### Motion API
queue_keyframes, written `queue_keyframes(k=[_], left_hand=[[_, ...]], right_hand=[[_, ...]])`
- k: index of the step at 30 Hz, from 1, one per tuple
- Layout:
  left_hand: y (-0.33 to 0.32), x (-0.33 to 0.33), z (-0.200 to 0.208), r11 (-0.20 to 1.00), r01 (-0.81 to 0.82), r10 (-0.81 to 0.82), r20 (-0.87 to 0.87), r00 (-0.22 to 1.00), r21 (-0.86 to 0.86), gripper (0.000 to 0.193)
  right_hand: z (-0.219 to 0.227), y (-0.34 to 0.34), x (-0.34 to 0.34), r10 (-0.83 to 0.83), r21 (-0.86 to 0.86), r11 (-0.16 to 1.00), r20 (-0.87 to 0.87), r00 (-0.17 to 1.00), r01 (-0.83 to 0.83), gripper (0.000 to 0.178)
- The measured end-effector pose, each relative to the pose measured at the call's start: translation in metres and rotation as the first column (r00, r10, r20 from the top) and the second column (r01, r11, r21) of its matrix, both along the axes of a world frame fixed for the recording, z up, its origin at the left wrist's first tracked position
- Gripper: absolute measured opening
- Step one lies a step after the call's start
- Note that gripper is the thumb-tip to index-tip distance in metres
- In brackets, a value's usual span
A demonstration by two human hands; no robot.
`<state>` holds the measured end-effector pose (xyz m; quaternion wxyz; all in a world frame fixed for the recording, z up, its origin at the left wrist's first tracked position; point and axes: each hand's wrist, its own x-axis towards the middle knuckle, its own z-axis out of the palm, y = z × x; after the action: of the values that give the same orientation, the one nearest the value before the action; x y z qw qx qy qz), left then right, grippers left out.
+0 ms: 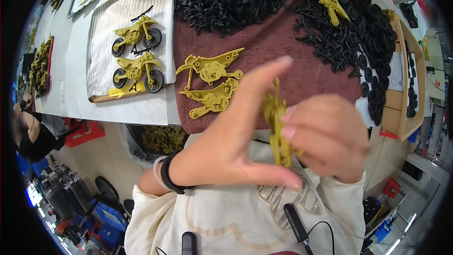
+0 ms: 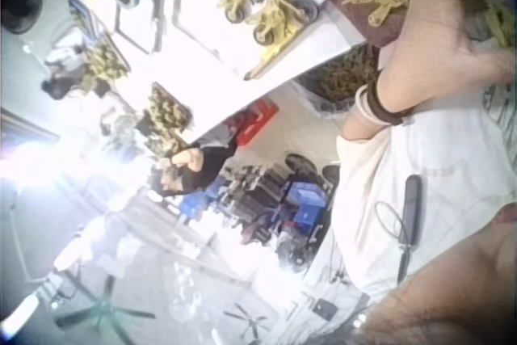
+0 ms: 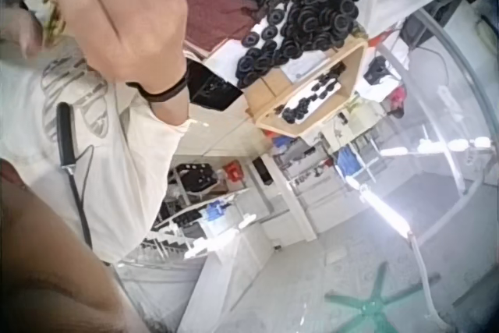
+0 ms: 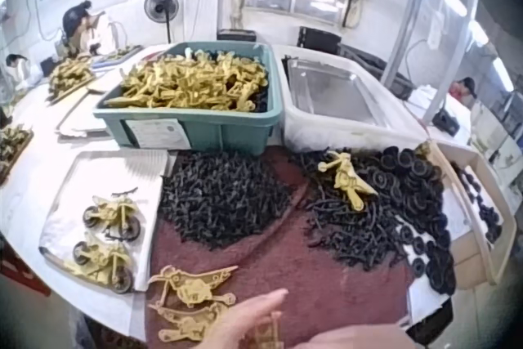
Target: The person gathers motorcycle frames and wheels from bins and places them on a cloth. They then pick up a frame and press wheels into the front and rear axle slots, repeating the process for multiple motorcycles.
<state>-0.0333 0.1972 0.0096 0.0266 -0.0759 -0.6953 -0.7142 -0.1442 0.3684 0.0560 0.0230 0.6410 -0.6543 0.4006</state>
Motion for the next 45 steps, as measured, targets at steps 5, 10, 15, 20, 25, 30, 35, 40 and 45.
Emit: queue_keyframes(k=[5,10,15,20,25,30,35,40,45], left_hand=[[0.014,0.000,-0.010,0.984,0.174,-0.175,-0.040,0.984,-0.029,0.086],[0.027,0.008,-0.010,0.999,0.031,-0.031,0.025,0.999,-0.026,0.066],[0.031,0.011,-0.002,0.998,-0.062,0.061,0.058,0.996,0.028,0.061],[-0.027,0.014,0.006,0.918,-0.220,0.224,0.026,0.974,0.330,0.044],[-0.021,0.019,0.001,0.796,-0.466,0.498,0.021,0.867,0.386,0.038],[-0.031,0.022,-0.021,0.891,-0.352,0.386,-0.072,0.920,0.287,0.059],[-0.029,0.024,-0.018,0.858,-0.464,0.476,0.000,0.880,0.223,0.053],[-0.027,0.023,-0.018,0.842,-0.492,0.493,0.053,0.868,0.219,0.038],[-0.017,0.012,-0.019,0.825,-0.496,0.492,0.090,0.866,0.269,0.034]], right_hand=[[-0.014,0.013,0.023,-0.067,-0.080,0.994,0.101,0.993,0.075,0.031],[-0.018,0.025,0.024,-0.092,-0.036,0.995,0.104,0.990,0.096,0.031],[-0.029,0.029,0.032,-0.181,-0.130,0.970,0.168,0.969,0.203,0.026],[-0.036,0.065,0.022,-0.470,-0.158,0.802,0.429,0.771,0.576,0.033],[-0.060,0.052,0.016,-0.591,-0.147,0.804,-0.089,0.802,0.576,0.033],[-0.070,0.039,0.026,-0.354,0.143,0.912,-0.205,0.913,0.386,0.032],[-0.059,0.042,0.012,-0.414,0.307,0.840,-0.171,0.894,0.448,0.040],[-0.072,0.037,0.008,-0.453,0.309,0.835,-0.084,0.887,0.456,0.040],[-0.072,0.020,0.005,-0.515,0.283,0.800,-0.127,0.848,0.528,0.042]])
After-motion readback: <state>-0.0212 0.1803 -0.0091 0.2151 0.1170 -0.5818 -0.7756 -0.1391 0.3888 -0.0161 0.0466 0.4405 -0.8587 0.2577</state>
